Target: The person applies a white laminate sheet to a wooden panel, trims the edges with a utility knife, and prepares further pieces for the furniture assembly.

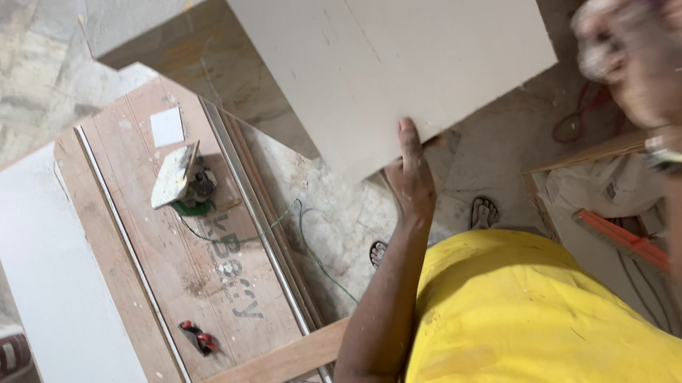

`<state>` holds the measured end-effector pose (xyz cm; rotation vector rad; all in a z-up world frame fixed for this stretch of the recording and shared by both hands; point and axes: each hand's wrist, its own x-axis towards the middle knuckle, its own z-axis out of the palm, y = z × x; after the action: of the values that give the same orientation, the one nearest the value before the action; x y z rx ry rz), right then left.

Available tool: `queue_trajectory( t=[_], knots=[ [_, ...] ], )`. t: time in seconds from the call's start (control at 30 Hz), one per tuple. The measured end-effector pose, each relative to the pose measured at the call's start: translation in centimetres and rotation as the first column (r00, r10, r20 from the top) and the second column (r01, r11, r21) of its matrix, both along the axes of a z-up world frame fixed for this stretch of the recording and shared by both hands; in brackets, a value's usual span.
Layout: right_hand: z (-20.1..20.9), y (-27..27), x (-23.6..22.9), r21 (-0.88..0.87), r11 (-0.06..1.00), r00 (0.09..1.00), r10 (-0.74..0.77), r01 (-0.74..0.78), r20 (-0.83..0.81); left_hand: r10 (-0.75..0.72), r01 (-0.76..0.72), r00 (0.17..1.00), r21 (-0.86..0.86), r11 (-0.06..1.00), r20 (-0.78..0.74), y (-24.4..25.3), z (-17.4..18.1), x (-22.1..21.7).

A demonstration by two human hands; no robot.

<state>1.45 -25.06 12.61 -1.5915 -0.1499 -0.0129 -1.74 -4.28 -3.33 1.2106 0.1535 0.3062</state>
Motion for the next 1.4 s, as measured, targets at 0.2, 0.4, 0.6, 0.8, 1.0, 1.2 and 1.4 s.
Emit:
queue_trajectory(
  t=[0.2, 0.4, 0.6, 0.8, 1.0, 1.2, 1.4],
  knots=[
    [-1.8, 2.6, -2.1, -0.7, 0.714, 0.985, 0.121, 0.002, 0.126, -0.087, 0.084, 0.996, 0.186, 0.979, 0.009, -0.8, -3.3, -1.2],
    [-7.2, 6.7, -2.4, -0.748, 0.639, 0.894, 0.211, 0.18, 0.395, -0.038, 0.066, 0.98, 0.14, 0.988, -0.194, -2.0, -6.6, -1.5],
    [-6.9, 6.9, -2.2, -0.742, 0.632, 0.855, 0.241, 0.221, 0.46, -0.047, 0.061, 0.98, 0.068, 0.996, -0.194, -2.4, -6.0, -1.2],
    [-8.6, 5.1, -1.1, -0.622, 0.717, 0.886, 0.015, 0.314, 0.464, 0.033, -0.067, 0.975, -0.151, 0.986, -0.218, -3.4, -3.4, -0.6],
    [-7.5, 2.7, -0.7, -0.181, 0.979, 0.982, -0.056, 0.089, 0.18, 0.073, -0.092, 0.985, -0.117, 0.989, -0.156, -2.9, -2.0, -0.5],
    [-5.5, -0.1, 0.2, 0.141, 0.967, 0.978, -0.207, 0.21, -0.034, 0.115, -0.122, 0.981, -0.03, 0.992, -0.159, -2.4, -2.0, -0.3],
    [-5.4, -6.5, 1.0, 0.076, 0.949, 0.952, -0.306, 0.306, -0.009, 0.166, -0.16, 0.98, 0.06, 0.985, -0.111, 0.3, -2.2, 0.3]
  ],
)
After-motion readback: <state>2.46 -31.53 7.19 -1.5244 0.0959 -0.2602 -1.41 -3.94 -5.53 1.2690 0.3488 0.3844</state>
